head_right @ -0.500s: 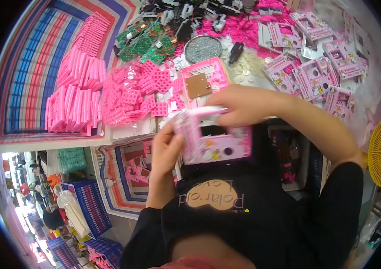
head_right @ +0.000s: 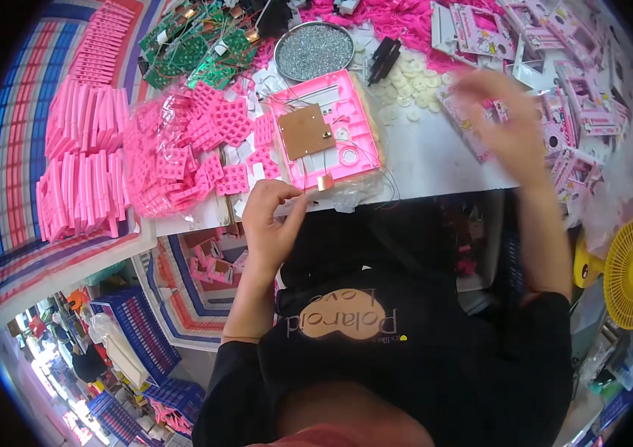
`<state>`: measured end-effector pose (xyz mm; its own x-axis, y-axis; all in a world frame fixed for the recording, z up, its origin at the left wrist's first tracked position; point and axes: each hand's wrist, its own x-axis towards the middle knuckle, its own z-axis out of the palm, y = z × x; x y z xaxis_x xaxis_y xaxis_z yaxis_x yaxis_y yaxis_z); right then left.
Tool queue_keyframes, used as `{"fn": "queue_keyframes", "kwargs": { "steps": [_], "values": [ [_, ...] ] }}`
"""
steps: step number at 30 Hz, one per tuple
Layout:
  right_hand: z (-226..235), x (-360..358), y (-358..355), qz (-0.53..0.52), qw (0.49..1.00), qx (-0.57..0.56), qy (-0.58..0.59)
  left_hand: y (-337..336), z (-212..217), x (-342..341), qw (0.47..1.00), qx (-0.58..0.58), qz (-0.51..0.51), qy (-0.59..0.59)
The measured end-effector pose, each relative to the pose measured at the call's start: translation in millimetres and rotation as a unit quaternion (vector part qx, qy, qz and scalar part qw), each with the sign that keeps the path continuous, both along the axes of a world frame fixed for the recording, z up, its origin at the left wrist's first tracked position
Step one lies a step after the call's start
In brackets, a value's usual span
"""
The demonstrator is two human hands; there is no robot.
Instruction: Assembling the internal circuit boards and plastic casings of pink toy banks using hand tools.
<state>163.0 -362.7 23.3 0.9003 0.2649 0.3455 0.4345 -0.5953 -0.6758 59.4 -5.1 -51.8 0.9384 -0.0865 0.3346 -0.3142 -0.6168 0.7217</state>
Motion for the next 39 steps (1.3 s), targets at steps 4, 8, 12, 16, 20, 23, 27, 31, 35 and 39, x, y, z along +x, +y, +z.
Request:
{"fn": "queue_keyframes", "kwargs": {
  "steps": [4,8,12,16,20,23,27,31,35,39],
  "values": [
    [-36,-16,107,0.202,0.977,-0.054,-0.040,-5,2,5,0.998,0.051,-0.006,-0.028],
    [-53,6,139,0.342,0.939,-0.028,-0.012,-10,-4,-3,0.993,0.047,0.072,0.080],
    [-54,16,154,0.437,0.887,-0.126,0.073,-9,-23,-13,0.985,0.031,0.109,0.129],
    [-50,26,150,0.468,0.868,-0.152,0.073,2,-4,-13,0.972,-0.016,0.055,0.229],
    [-56,34,147,0.373,0.923,-0.066,0.067,31,14,22,0.969,0.059,0.212,0.110],
    [-58,38,151,0.287,0.943,0.052,0.159,16,30,50,0.974,0.035,0.214,-0.066],
    [-54,35,159,0.216,0.904,0.154,0.334,1,15,50,0.996,0.065,0.059,-0.013],
    [-56,36,161,0.189,0.870,0.217,0.401,-5,7,60,0.998,0.047,0.028,0.020],
    [-51,36,161,0.180,0.833,0.246,0.462,-5,5,64,1.000,0.020,0.001,0.018],
    [-51,38,160,0.186,0.834,0.239,0.461,-5,6,66,0.999,0.005,-0.008,0.032]
  ]
}}
